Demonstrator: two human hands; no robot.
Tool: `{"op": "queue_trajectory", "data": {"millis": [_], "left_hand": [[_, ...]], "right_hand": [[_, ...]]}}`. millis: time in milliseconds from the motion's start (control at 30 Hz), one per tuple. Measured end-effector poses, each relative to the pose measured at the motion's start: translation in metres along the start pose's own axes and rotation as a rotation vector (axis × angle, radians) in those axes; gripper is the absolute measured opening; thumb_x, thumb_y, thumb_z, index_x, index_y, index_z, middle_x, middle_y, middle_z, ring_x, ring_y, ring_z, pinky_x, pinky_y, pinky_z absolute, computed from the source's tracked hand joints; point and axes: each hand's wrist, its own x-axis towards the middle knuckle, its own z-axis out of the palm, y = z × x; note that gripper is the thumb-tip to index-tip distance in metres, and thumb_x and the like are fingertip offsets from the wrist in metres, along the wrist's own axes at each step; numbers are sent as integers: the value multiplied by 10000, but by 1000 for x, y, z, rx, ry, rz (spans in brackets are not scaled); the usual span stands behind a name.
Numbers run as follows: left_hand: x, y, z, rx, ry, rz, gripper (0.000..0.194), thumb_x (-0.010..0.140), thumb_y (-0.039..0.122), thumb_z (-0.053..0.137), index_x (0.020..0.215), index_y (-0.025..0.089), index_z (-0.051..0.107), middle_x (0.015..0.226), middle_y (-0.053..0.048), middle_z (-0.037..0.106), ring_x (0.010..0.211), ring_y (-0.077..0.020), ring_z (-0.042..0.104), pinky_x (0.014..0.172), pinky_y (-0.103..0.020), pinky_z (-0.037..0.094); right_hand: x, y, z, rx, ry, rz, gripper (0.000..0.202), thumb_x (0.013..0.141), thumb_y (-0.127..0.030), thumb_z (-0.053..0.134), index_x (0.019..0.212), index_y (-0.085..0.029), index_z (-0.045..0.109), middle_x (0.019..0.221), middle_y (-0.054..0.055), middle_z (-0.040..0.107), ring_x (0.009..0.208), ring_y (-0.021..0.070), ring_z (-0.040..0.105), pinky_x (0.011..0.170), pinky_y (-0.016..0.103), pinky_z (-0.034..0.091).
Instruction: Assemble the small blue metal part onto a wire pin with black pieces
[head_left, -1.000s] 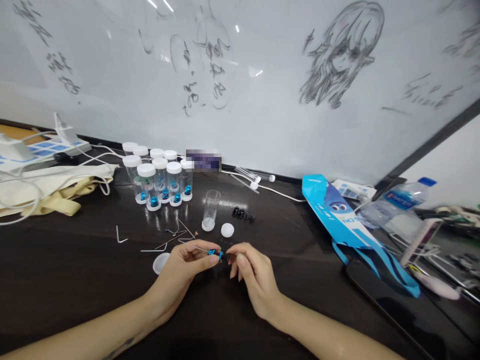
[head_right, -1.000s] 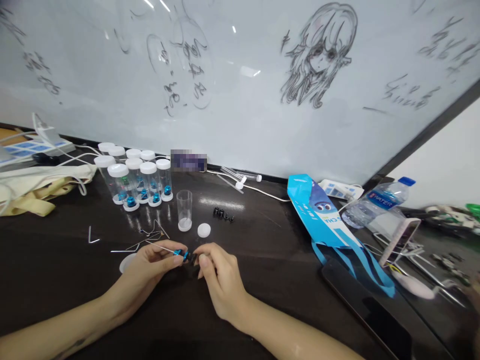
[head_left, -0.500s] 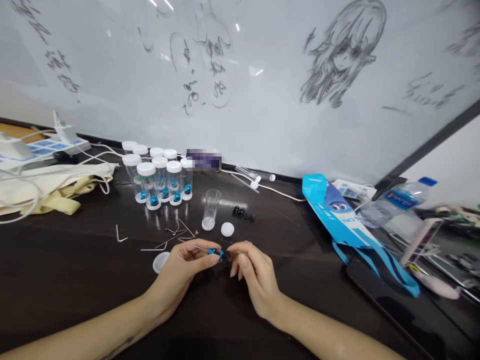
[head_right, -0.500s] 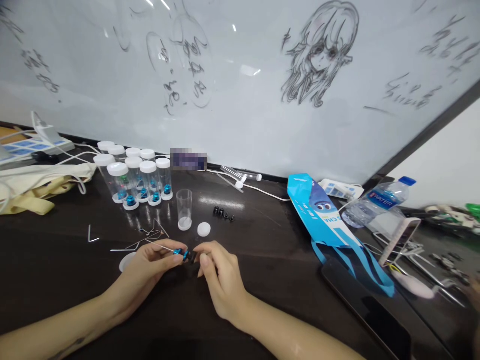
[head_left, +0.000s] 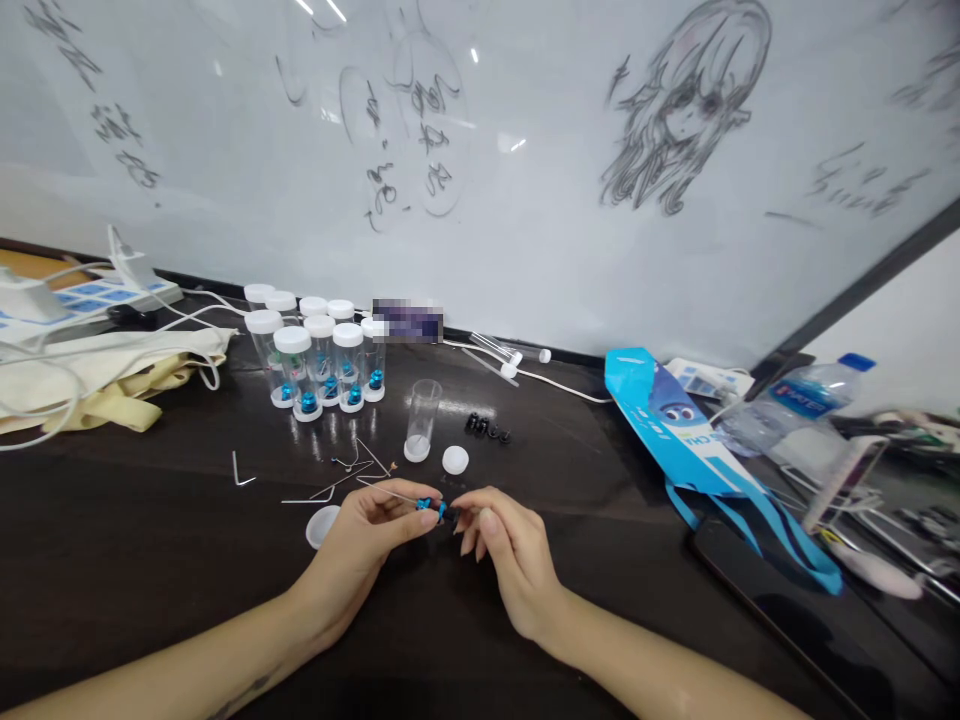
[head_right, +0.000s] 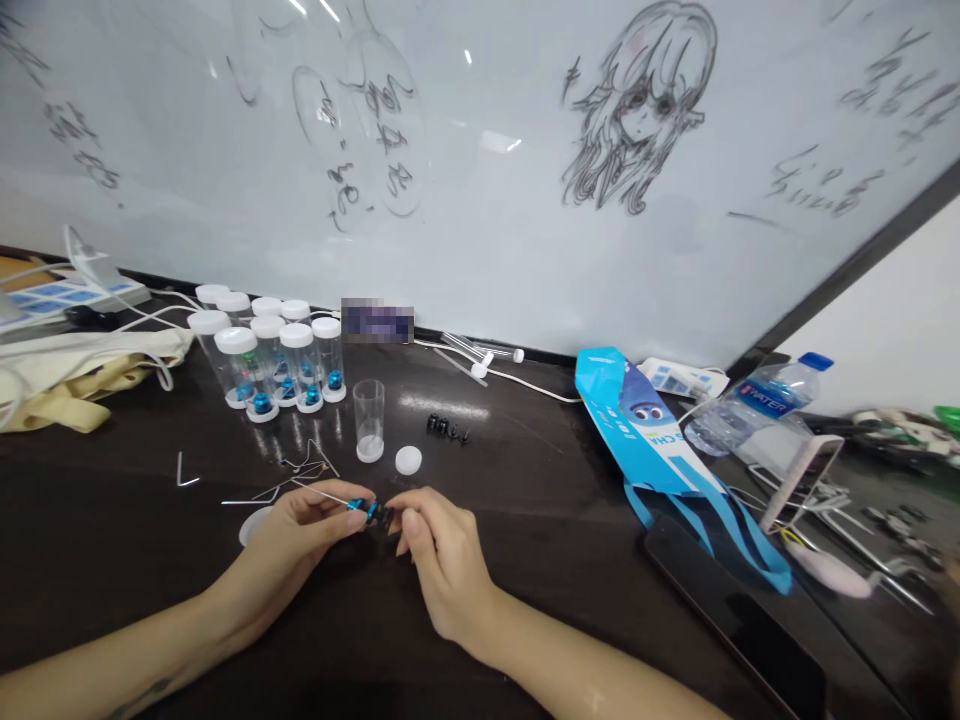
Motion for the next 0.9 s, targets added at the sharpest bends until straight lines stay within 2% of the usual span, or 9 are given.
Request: {"op": "queue_trajectory", "data": {"millis": [100, 567, 800, 900], "left_hand": [[0, 1, 0, 6, 8, -2, 176, 682, 222, 831, 848, 219, 775, 752, 8, 731, 752, -124, 607, 744, -215, 450], [0, 1, 2, 35, 11, 10, 179, 668, 238, 832, 838, 221, 776, 763, -6, 739, 765, -157, 634, 761, -252, 465], [1, -1, 0, 95, -7, 31, 189, 663, 236, 832, 844, 222, 779, 756, -7, 735, 746, -159, 626, 737, -249, 463], [1, -2, 0, 100, -15, 34, 180, 667, 226, 830, 840, 231, 779, 752, 3, 732, 744, -147, 622, 740, -234, 459]], "right_hand": [[0, 0, 0, 0, 0, -5, 333, 1031, -351, 330, 1080, -190, 618, 790, 35, 604, 640, 138, 588, 611, 264, 489], [1, 0, 0, -16, -13, 14, 346, 1034, -351, 334, 1006, -178, 633, 759, 31, 623, 629, 134, 595, 607, 257, 482], [3, 1, 1, -68, -112, 109, 408, 1032, -364, 354, 748, -174, 577, 653, 8, 585, 591, 125, 570, 590, 238, 452], [4, 0, 0, -87, -135, 108, 371, 1021, -355, 395, 736, -178, 554, 666, 2, 587, 600, 123, 577, 601, 236, 448]]}}
